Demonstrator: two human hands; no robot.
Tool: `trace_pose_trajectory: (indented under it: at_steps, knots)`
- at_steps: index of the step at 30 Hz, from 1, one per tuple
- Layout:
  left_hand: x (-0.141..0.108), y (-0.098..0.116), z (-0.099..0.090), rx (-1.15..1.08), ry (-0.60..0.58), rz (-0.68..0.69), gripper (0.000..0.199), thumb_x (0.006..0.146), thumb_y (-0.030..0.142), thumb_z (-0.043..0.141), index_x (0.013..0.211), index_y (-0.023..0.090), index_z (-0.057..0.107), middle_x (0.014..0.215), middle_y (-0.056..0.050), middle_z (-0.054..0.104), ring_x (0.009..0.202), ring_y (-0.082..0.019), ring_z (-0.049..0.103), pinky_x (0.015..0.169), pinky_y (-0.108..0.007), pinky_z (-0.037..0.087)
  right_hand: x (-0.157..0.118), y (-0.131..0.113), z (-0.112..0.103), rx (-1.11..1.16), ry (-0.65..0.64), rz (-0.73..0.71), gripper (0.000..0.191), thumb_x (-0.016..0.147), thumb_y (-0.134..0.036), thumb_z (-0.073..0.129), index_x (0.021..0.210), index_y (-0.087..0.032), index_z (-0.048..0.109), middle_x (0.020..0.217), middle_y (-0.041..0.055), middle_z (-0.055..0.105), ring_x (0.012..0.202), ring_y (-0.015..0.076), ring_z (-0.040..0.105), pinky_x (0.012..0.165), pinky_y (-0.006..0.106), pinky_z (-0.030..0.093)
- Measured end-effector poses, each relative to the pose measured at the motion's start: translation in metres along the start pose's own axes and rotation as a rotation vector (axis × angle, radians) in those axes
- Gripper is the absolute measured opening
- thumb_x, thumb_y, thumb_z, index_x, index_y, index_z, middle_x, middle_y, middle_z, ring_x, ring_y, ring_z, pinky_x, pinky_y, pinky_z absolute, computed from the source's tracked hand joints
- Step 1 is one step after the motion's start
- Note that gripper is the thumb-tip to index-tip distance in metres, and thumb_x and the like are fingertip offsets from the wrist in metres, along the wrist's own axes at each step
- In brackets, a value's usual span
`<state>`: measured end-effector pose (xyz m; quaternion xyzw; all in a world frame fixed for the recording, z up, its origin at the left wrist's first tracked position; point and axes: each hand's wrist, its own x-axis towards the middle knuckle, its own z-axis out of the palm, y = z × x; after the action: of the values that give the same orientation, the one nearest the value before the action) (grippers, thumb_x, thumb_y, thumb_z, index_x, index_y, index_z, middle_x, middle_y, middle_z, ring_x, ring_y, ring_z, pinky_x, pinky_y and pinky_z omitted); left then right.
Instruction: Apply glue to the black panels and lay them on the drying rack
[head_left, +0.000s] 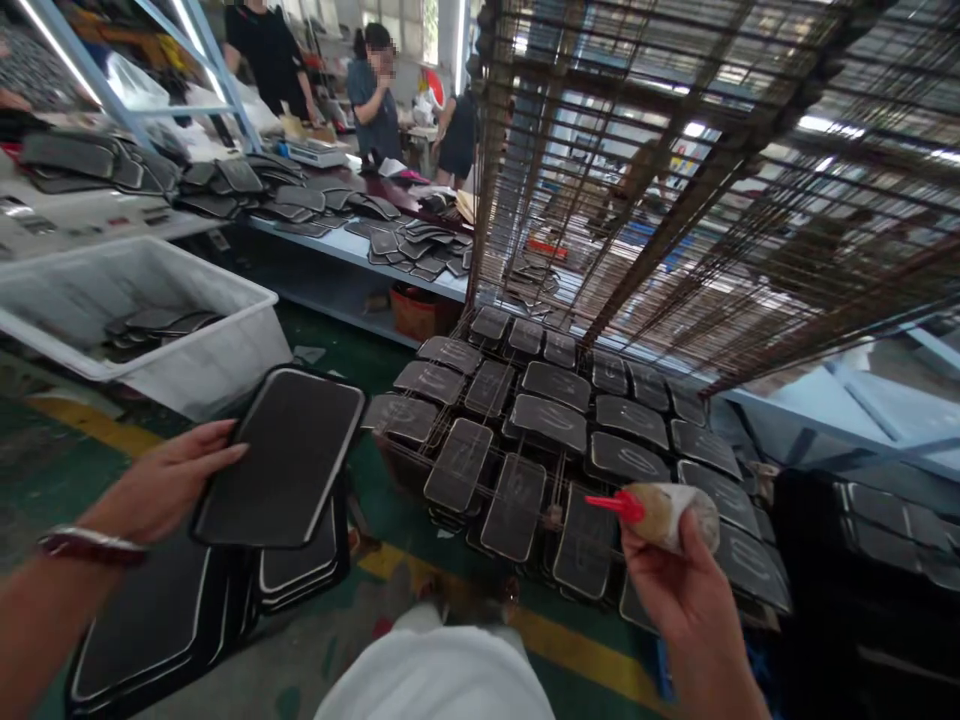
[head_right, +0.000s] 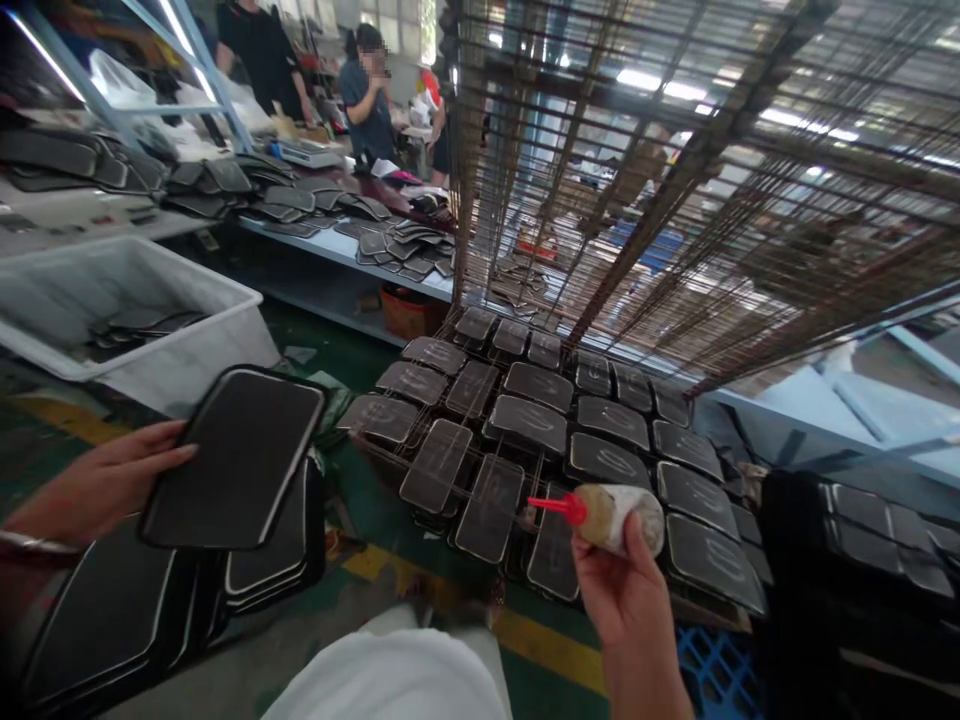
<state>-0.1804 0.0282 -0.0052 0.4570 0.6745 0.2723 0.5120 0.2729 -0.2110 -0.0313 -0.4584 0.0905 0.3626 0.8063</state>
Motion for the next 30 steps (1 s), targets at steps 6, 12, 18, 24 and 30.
trace_pose_trajectory:
  at_steps: [6, 12, 18, 24, 30]
  knots:
    - [-0.005, 0.036, 0.101, -0.122, -0.881, 0.086, 0.047, 0.071, 0.029, 0.076, 0.113, 0.015, 0.060, 0.109, -0.008, 0.071, 0.093, -0.022, 0.067, 0.083, -0.032, 0.053, -0.026, -0.031, 0.061, -0.197, -0.242, -0.219, 0.048, 0.068, -0.038, 0.082, 0.110, -0.026, 0.064, 0.110, -0.0005, 0.068, 0.101, 0.0205, 0.065, 0.078, 0.033, 0.061]
    - [-0.034, 0.073, 0.141, 0.041, -1.273, 0.248, 0.036, 0.075, 0.026, 0.071, 0.109, 0.016, 0.067, 0.111, -0.009, 0.070, 0.094, -0.022, 0.067, 0.082, -0.030, 0.053, -0.045, -0.045, 0.088, -0.388, -0.331, -0.429, 0.041, 0.072, -0.038, 0.080, 0.107, -0.022, 0.066, 0.106, 0.0041, 0.070, 0.101, 0.0200, 0.065, 0.084, 0.029, 0.057]
    - [-0.037, 0.088, 0.146, 0.116, -1.404, 0.263, 0.034, 0.078, 0.022, 0.068, 0.111, 0.016, 0.067, 0.109, -0.007, 0.071, 0.096, -0.021, 0.067, 0.084, -0.029, 0.052, -0.045, -0.048, 0.093, -0.416, -0.382, -0.426, 0.037, 0.069, -0.035, 0.082, 0.101, -0.022, 0.069, 0.106, 0.0044, 0.071, 0.093, 0.0201, 0.068, 0.079, 0.029, 0.058]
    - [-0.032, 0.088, 0.148, 0.144, -1.390, 0.244, 0.034, 0.075, 0.021, 0.070, 0.109, 0.018, 0.068, 0.105, -0.005, 0.073, 0.092, -0.021, 0.068, 0.080, -0.028, 0.054, -0.041, -0.047, 0.094, -0.415, -0.418, -0.426, 0.036, 0.068, -0.033, 0.083, 0.100, -0.025, 0.069, 0.100, 0.0021, 0.072, 0.086, 0.0178, 0.069, 0.072, 0.025, 0.059]
    - [-0.027, 0.088, 0.147, 0.114, -1.371, 0.185, 0.035, 0.072, 0.020, 0.072, 0.106, 0.017, 0.070, 0.105, -0.007, 0.073, 0.092, -0.022, 0.068, 0.081, -0.030, 0.054, -0.034, -0.042, 0.096, -0.477, -0.422, -0.414, 0.037, 0.066, -0.038, 0.083, 0.097, -0.024, 0.069, 0.096, 0.0040, 0.072, 0.086, 0.0231, 0.069, 0.075, 0.036, 0.061]
